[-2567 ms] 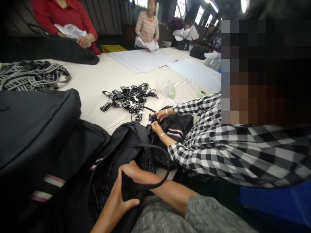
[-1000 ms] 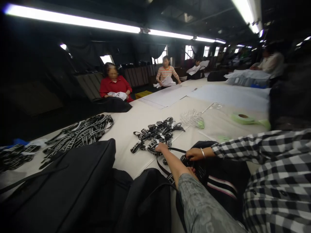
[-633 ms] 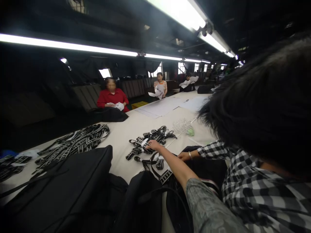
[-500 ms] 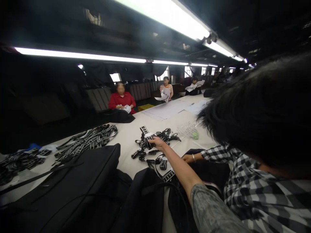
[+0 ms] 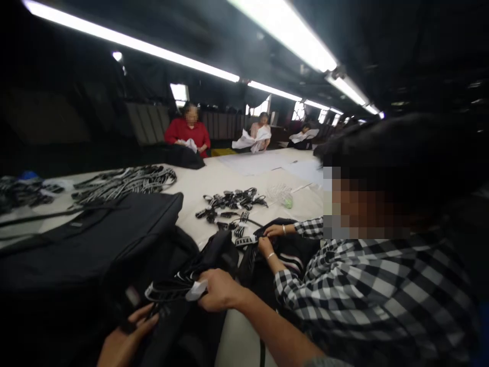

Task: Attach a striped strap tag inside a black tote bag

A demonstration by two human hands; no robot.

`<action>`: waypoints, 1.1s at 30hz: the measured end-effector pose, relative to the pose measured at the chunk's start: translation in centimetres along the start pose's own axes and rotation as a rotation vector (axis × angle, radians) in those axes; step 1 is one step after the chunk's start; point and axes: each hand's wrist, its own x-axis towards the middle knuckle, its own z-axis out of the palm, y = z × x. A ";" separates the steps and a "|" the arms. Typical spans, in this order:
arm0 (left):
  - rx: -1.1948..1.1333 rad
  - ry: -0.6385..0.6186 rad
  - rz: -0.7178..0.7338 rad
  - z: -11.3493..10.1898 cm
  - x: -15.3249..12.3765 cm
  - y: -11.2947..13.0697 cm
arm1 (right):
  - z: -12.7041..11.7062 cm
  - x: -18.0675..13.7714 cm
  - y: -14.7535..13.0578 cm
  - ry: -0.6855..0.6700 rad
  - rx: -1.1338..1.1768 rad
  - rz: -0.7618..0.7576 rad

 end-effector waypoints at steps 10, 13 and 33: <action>-0.130 -0.096 -0.034 4.0 -3.0 -1.1 | 0.9 -9.6 3.8 0.125 -0.084 0.172; -0.089 -0.124 -0.002 4.1 -3.4 -1.3 | 1.0 -9.9 4.0 0.156 0.118 0.279; 0.100 -0.695 0.060 4.4 -9.6 -0.4 | 2.1 -9.5 6.1 0.375 0.663 0.236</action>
